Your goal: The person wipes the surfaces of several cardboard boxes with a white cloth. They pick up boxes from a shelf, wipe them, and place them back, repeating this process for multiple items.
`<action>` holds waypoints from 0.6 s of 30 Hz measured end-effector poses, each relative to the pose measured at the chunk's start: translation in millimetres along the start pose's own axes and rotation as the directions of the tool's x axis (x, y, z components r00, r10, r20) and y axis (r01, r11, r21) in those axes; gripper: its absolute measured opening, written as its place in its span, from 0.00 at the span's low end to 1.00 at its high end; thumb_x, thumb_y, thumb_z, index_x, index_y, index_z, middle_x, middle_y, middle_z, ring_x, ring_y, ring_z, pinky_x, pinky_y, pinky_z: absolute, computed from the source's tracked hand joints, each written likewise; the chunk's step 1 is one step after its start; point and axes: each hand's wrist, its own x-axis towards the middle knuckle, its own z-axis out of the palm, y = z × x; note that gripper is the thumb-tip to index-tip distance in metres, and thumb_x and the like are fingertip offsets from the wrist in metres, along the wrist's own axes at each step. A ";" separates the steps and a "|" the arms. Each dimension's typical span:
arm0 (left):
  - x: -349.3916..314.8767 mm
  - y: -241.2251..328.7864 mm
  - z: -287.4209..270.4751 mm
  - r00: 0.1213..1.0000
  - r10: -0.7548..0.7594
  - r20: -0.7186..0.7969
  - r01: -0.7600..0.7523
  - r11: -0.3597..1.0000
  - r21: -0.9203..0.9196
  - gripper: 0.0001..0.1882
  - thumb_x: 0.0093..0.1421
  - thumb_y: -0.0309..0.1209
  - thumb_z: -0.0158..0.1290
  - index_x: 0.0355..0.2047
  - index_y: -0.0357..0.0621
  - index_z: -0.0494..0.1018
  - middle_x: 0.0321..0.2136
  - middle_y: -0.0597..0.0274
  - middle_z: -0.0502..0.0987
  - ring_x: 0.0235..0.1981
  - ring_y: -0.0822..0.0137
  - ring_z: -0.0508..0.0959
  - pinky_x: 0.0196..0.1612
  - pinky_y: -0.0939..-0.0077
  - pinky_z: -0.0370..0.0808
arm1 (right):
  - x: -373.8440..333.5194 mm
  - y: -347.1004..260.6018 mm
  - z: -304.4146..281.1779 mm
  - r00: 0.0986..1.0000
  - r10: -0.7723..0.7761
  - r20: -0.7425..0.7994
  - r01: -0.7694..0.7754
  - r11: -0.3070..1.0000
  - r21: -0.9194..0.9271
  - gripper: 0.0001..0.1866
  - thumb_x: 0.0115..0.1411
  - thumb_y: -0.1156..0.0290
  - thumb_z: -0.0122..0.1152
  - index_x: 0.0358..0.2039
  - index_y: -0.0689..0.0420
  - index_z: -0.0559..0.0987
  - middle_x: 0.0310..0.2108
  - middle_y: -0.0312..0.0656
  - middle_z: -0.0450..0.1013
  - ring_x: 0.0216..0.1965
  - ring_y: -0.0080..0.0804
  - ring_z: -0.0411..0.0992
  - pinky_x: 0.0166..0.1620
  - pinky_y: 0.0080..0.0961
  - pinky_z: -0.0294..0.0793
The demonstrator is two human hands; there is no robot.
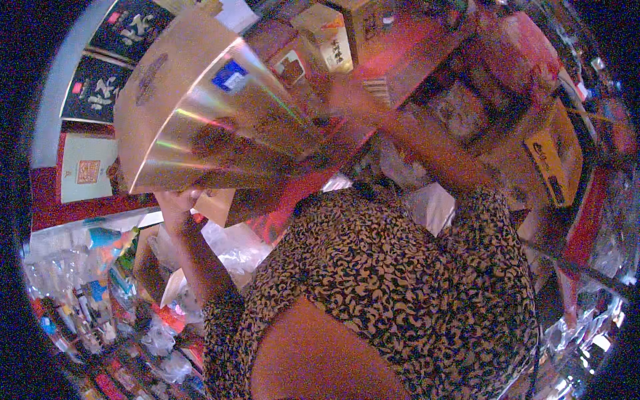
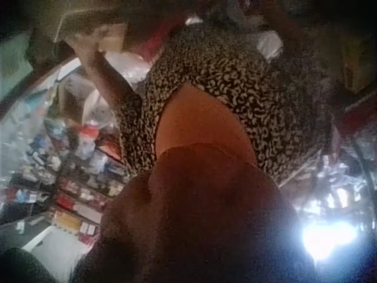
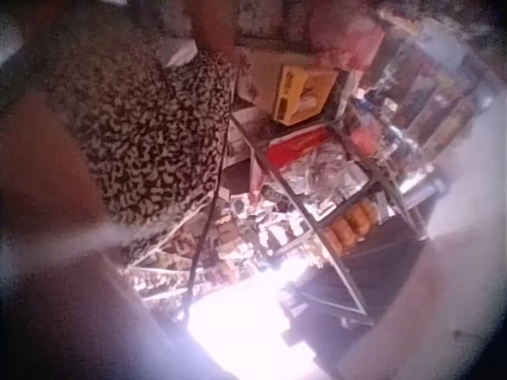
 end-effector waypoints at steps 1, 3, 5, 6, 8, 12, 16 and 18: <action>0.6 4.2 1.7 0.998 -0.053 -0.015 0.052 0.995 -0.089 0.39 0.39 0.61 0.67 0.36 0.37 0.73 0.32 0.58 0.77 0.33 0.63 0.78 0.39 0.66 0.76 | 17.0 -26.7 -24.3 0.986 -0.064 -0.157 0.093 0.979 0.183 0.18 0.64 0.64 0.50 0.52 0.59 0.72 0.40 0.45 0.76 0.35 0.33 0.74 0.39 0.30 0.74; -2.1 6.9 0.5 0.996 -0.079 -0.040 0.073 0.988 -0.139 0.39 0.39 0.61 0.66 0.38 0.38 0.74 0.35 0.57 0.77 0.35 0.62 0.78 0.40 0.66 0.76 | 28.0 -90.5 -58.6 0.951 -0.136 -0.279 0.260 0.840 0.477 0.18 0.65 0.66 0.51 0.53 0.59 0.71 0.37 0.43 0.77 0.32 0.27 0.74 0.36 0.25 0.75; -1.7 3.0 -2.0 0.997 -0.074 0.001 0.074 0.988 -0.133 0.40 0.40 0.61 0.66 0.41 0.38 0.74 0.38 0.56 0.77 0.38 0.62 0.78 0.43 0.65 0.75 | 14.1 -143.3 -71.8 0.962 -0.138 -0.235 0.255 0.757 0.601 0.21 0.65 0.69 0.51 0.57 0.60 0.67 0.39 0.41 0.76 0.31 0.24 0.73 0.35 0.22 0.75; -3.2 1.4 -4.0 0.997 -0.078 0.018 0.079 0.989 -0.124 0.41 0.40 0.61 0.66 0.43 0.39 0.74 0.39 0.56 0.76 0.40 0.62 0.77 0.44 0.64 0.75 | 9.5 -154.0 -67.2 0.973 -0.043 -0.227 0.155 0.850 0.503 0.18 0.65 0.65 0.52 0.52 0.60 0.72 0.39 0.39 0.77 0.34 0.22 0.73 0.37 0.23 0.74; -11.1 -6.0 -6.1 0.991 -0.121 0.058 0.127 0.983 -0.134 0.40 0.40 0.61 0.66 0.42 0.39 0.74 0.39 0.56 0.77 0.41 0.62 0.77 0.44 0.64 0.75 | 8.4 -144.0 -36.2 0.866 -0.152 -0.476 0.354 0.858 0.371 0.17 0.65 0.64 0.53 0.48 0.63 0.75 0.41 0.39 0.76 0.41 0.24 0.72 0.45 0.24 0.72; -20.2 -19.6 -11.1 0.991 -0.132 0.038 0.134 0.988 -0.078 0.40 0.39 0.60 0.67 0.42 0.40 0.74 0.37 0.58 0.77 0.39 0.62 0.78 0.43 0.65 0.75 | -35.5 20.4 68.7 0.996 -0.075 0.056 0.072 0.996 0.056 0.19 0.58 0.69 0.55 0.51 0.56 0.73 0.43 0.47 0.75 0.45 0.39 0.73 0.51 0.34 0.69; -29.3 3.5 -10.1 0.962 -0.251 0.109 0.267 0.947 -0.177 0.37 0.39 0.58 0.69 0.40 0.40 0.76 0.33 0.62 0.78 0.36 0.65 0.78 0.41 0.67 0.75 | -5.0 58.9 39.3 0.921 0.110 0.375 0.002 0.958 -0.285 0.18 0.60 0.62 0.55 0.50 0.53 0.75 0.41 0.44 0.78 0.39 0.39 0.76 0.45 0.36 0.73; -28.3 5.6 -8.5 0.960 -0.247 0.130 0.272 0.932 -0.238 0.34 0.39 0.55 0.70 0.37 0.40 0.78 0.31 0.63 0.79 0.35 0.66 0.78 0.41 0.68 0.75 | 42.0 33.3 2.2 0.986 -0.073 0.149 0.096 0.983 -0.154 0.19 0.62 0.58 0.54 0.50 0.52 0.76 0.40 0.43 0.78 0.39 0.36 0.76 0.44 0.35 0.74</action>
